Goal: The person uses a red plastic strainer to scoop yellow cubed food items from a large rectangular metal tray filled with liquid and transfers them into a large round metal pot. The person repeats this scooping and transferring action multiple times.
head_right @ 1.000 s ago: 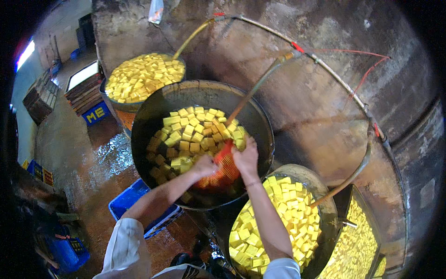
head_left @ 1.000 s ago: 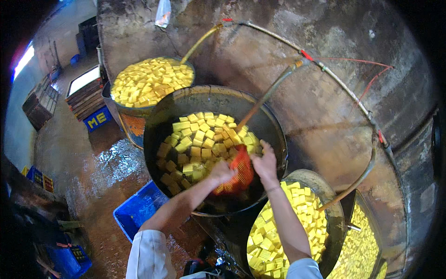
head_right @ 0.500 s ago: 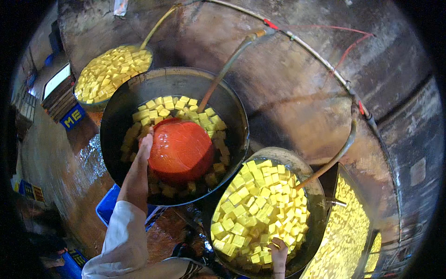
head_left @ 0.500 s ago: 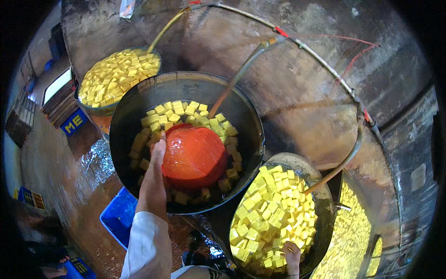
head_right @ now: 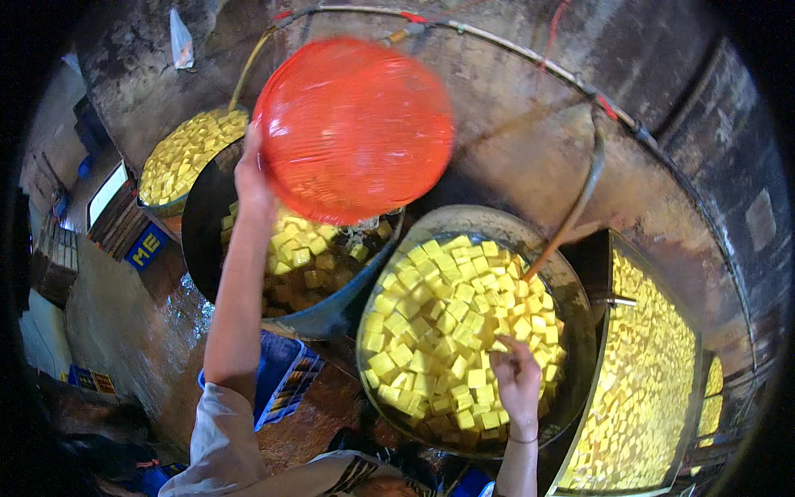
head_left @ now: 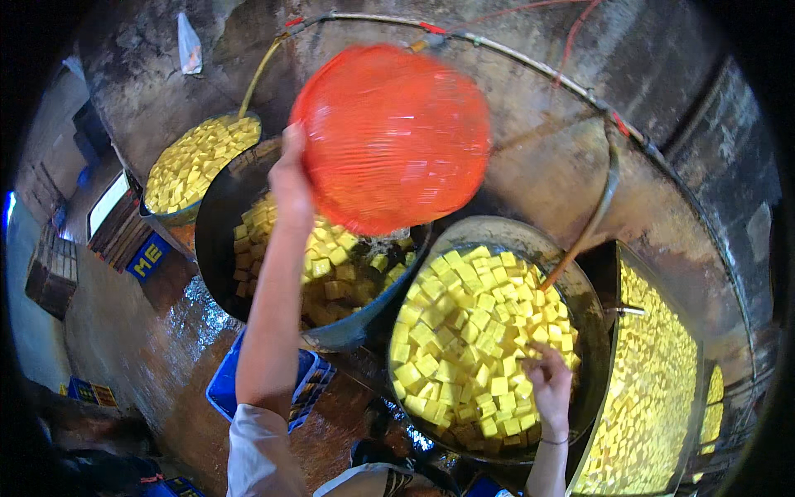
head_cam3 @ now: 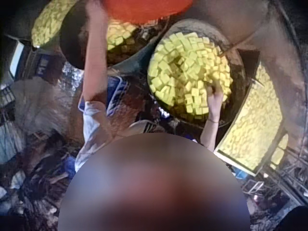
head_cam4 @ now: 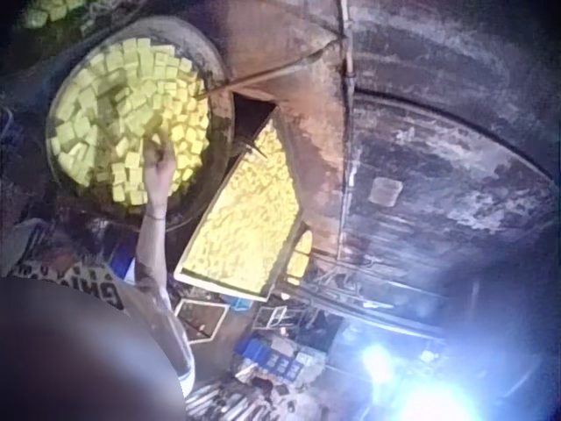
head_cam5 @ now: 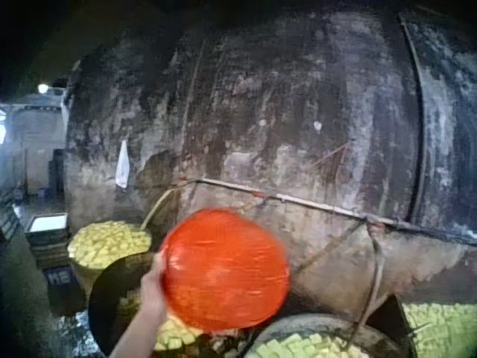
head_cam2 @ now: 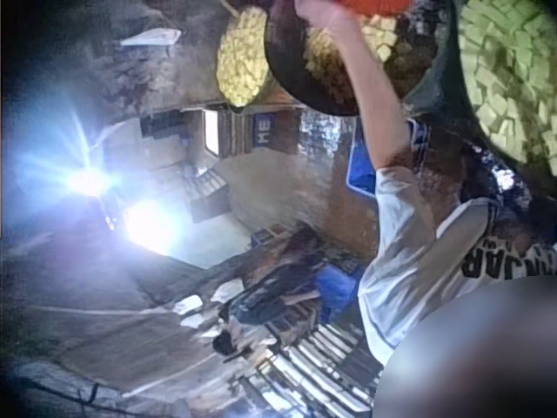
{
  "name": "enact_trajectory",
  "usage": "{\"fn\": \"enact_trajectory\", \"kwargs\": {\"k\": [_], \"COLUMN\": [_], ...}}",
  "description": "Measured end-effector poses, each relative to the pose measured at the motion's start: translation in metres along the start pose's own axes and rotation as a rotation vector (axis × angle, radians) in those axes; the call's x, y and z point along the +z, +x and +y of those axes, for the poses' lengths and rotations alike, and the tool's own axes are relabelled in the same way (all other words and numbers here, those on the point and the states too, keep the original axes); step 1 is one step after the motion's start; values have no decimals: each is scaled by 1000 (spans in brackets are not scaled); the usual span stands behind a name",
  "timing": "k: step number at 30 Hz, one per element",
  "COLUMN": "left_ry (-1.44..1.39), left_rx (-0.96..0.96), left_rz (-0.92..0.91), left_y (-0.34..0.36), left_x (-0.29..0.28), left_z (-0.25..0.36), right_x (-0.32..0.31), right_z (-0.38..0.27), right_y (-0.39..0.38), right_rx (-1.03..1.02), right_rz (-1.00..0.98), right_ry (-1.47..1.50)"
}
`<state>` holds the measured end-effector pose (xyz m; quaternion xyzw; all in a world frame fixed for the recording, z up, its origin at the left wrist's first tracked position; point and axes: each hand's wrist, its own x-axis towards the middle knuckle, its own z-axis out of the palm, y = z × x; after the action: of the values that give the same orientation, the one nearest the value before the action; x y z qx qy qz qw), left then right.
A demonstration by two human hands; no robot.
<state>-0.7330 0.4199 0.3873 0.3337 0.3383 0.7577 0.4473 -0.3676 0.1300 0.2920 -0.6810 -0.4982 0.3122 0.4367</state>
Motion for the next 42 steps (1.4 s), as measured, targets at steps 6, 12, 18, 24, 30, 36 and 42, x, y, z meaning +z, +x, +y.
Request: {"fn": "enact_trajectory", "kwargs": {"k": [6, 12, 18, 24, 30, 36, 42], "left_ry": [557, 612, 1022, 1296, 1640, 1870, 2026], "left_rx": [248, 634, 462, 300, 208, 109, 535], "left_rz": [-738, -1299, -1148, -1064, -910, -945, -1044], "left_y": [-247, -429, -519, -558, -543, -544, -558], "left_x": [179, 250, 254, 236, 237, 256, 285], "left_z": [-63, -174, -280, -389, -398, -385, -373], "right_x": [-49, -173, -384, -606, -749, -779, -730], "right_z": [-55, 90, 263, 514, 550, 670, 709], "right_y": [24, 22, -60, -152, -149, -93, -16], "right_rx": [-162, 61, 181, 310, 639, 914, 982], "right_rz": [119, 702, 992, 1326, 1329, 1355, 1148], "right_ry": [786, 1088, 771, -74, -852, -1103, -1254]}}
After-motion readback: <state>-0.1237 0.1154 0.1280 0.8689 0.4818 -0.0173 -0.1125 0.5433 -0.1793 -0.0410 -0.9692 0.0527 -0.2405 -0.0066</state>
